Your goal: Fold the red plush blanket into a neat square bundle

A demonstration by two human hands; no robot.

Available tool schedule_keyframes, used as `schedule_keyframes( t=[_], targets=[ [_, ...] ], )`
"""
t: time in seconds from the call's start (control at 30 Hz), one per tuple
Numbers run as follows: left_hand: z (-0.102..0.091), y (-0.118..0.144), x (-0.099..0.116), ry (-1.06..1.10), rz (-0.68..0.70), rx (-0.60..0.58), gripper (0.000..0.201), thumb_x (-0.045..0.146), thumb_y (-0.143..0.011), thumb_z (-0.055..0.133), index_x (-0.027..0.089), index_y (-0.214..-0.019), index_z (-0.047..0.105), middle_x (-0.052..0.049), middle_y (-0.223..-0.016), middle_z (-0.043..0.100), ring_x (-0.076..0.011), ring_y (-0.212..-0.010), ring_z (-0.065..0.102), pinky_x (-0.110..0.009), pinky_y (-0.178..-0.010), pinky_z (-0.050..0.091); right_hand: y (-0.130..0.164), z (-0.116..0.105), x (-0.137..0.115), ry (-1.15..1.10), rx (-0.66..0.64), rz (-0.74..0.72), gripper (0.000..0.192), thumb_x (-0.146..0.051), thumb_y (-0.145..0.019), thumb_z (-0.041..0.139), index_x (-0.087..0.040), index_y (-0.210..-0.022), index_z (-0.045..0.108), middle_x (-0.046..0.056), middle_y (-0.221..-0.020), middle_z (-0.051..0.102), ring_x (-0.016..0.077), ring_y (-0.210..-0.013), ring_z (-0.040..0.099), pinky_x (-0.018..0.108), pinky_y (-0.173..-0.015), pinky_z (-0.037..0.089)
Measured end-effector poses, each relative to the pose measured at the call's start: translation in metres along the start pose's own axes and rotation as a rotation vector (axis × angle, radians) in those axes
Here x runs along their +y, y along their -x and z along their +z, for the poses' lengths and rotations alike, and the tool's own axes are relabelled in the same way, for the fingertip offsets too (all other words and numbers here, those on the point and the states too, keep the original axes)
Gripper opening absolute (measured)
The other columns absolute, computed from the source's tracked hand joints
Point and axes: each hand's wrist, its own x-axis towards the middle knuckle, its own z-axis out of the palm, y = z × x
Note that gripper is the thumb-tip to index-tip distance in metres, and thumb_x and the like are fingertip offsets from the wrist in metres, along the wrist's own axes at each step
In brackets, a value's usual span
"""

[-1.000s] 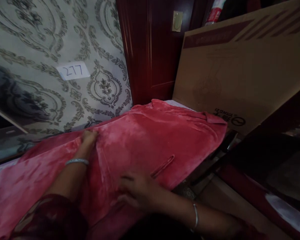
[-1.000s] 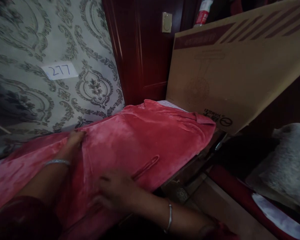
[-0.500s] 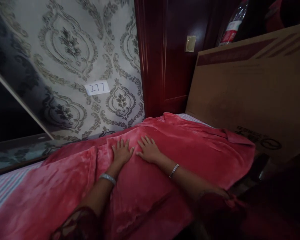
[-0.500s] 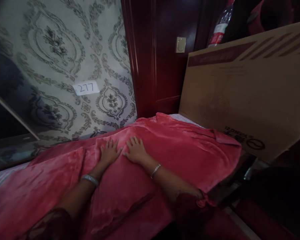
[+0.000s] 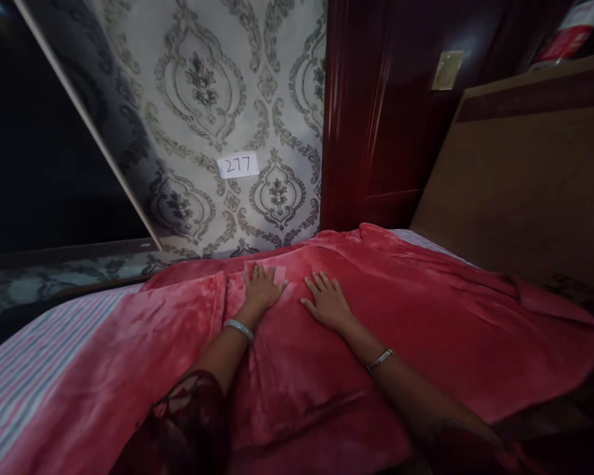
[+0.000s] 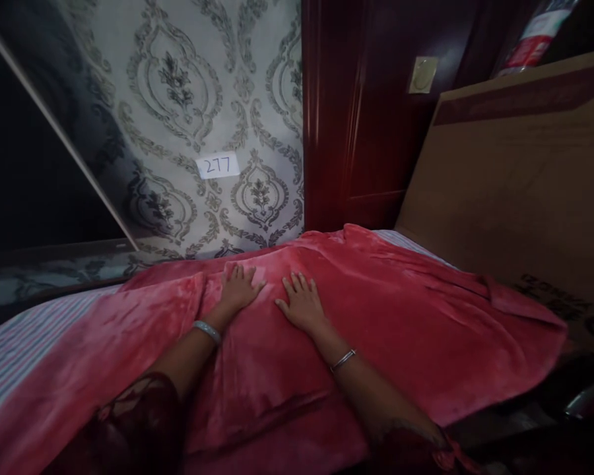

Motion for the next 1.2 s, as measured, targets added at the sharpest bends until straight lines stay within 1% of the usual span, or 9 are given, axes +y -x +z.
schedule_keyframes(
  t=[0.17, 0.27, 0.4, 0.53, 0.63, 0.83, 1.03, 1.13, 1.2],
  targets=[
    [-0.009, -0.002, -0.040, 0.031, -0.101, -0.150, 0.078, 0.062, -0.098, 0.027, 0.015, -0.160, 0.026, -0.021, -0.166, 0.020, -0.0354, -0.155, 0.018, -0.063, -0.120, 0.020, 0.003, -0.002, 0.000, 0.008, -0.029, 0.000, 0.067, -0.055, -0.104, 0.034, -0.018, -0.160, 0.031, 0.012, -0.166, 0.022, 0.0281, -0.154, 0.014, 0.054, -0.123, 0.014],
    [-0.019, 0.004, -0.054, 0.028, -0.066, -0.171, 0.074, 0.055, -0.098, 0.035, 0.010, -0.157, 0.032, -0.024, -0.162, 0.030, -0.0376, -0.152, 0.027, -0.060, -0.120, 0.024, 0.001, -0.008, 0.001, 0.018, -0.034, 0.005, 0.067, -0.054, -0.104, 0.035, -0.017, -0.160, 0.031, 0.013, -0.166, 0.022, 0.0278, -0.154, 0.014, 0.053, -0.123, 0.014],
    [-0.028, 0.022, -0.056, 0.039, 0.095, -0.154, 0.065, 0.049, -0.097, 0.043, 0.021, -0.156, 0.037, -0.014, -0.168, 0.019, -0.0358, -0.154, 0.020, -0.059, -0.122, 0.020, 0.005, -0.022, -0.006, 0.004, -0.146, 0.016, 0.065, -0.051, -0.105, 0.034, -0.019, -0.161, 0.028, 0.013, -0.167, 0.019, 0.0283, -0.154, 0.014, 0.054, -0.123, 0.012],
    [-0.018, 0.046, -0.057, 0.082, 0.275, -0.172, 0.059, 0.046, -0.099, 0.040, 0.032, -0.156, 0.036, -0.004, -0.168, 0.023, -0.0245, -0.156, 0.016, -0.051, -0.125, 0.013, 0.044, -0.030, -0.036, -0.072, -0.284, -0.213, 0.065, -0.055, -0.104, 0.038, -0.027, -0.161, 0.026, 0.011, -0.168, 0.012, 0.0311, -0.155, 0.009, 0.058, -0.122, 0.011],
    [-0.005, 0.057, -0.062, 0.117, 0.287, -0.169, 0.060, 0.042, -0.100, 0.037, 0.027, -0.158, 0.032, -0.009, -0.168, 0.022, -0.0252, -0.155, 0.019, -0.053, -0.124, 0.017, 0.090, -0.030, -0.063, -0.165, -0.340, -0.441, 0.072, -0.058, -0.101, 0.047, -0.030, -0.162, 0.021, 0.008, -0.169, 0.006, 0.0328, -0.155, 0.000, 0.062, -0.122, 0.008],
    [-0.011, 0.052, -0.062, 0.146, 0.309, -0.181, 0.060, 0.044, -0.098, 0.043, 0.024, -0.155, 0.040, -0.011, -0.165, 0.030, -0.0279, -0.153, 0.025, -0.052, -0.122, 0.023, 0.138, -0.037, -0.085, -0.357, -0.434, -0.596, 0.072, -0.061, -0.101, 0.047, -0.026, -0.161, 0.027, 0.009, -0.168, 0.009, 0.0300, -0.155, 0.001, 0.057, -0.124, 0.001],
    [-0.016, 0.075, -0.057, 0.135, 0.403, -0.181, 0.063, 0.046, -0.096, 0.050, 0.024, -0.154, 0.040, -0.012, -0.165, 0.029, -0.0281, -0.154, 0.022, -0.052, -0.125, 0.015, 0.101, -0.055, -0.074, -0.703, -0.388, -0.604, 0.048, -0.043, -0.106, 0.038, -0.021, -0.145, 0.056, 0.008, -0.143, 0.059, 0.0245, -0.130, 0.056, 0.041, -0.113, 0.041],
    [-0.001, 0.097, -0.057, 0.144, 0.393, -0.133, 0.065, 0.044, -0.097, 0.049, 0.019, -0.156, 0.036, -0.015, -0.166, 0.025, -0.0293, -0.155, 0.018, -0.054, -0.124, 0.016, 0.070, -0.048, -0.066, -0.575, -0.118, -0.407, 0.049, -0.034, -0.105, 0.035, -0.019, -0.148, 0.052, 0.009, -0.145, 0.057, 0.0263, -0.133, 0.053, 0.046, -0.114, 0.040],
    [0.005, 0.104, -0.059, 0.205, 0.367, -0.079, 0.064, 0.042, -0.096, 0.049, 0.019, -0.155, 0.039, -0.014, -0.165, 0.028, -0.0284, -0.155, 0.020, -0.053, -0.125, 0.015, 0.059, -0.035, -0.061, -0.380, -0.076, -0.327, 0.054, -0.034, -0.103, 0.041, -0.016, -0.153, 0.045, 0.013, -0.155, 0.045, 0.0278, -0.144, 0.040, 0.049, -0.120, 0.030]
  ],
)
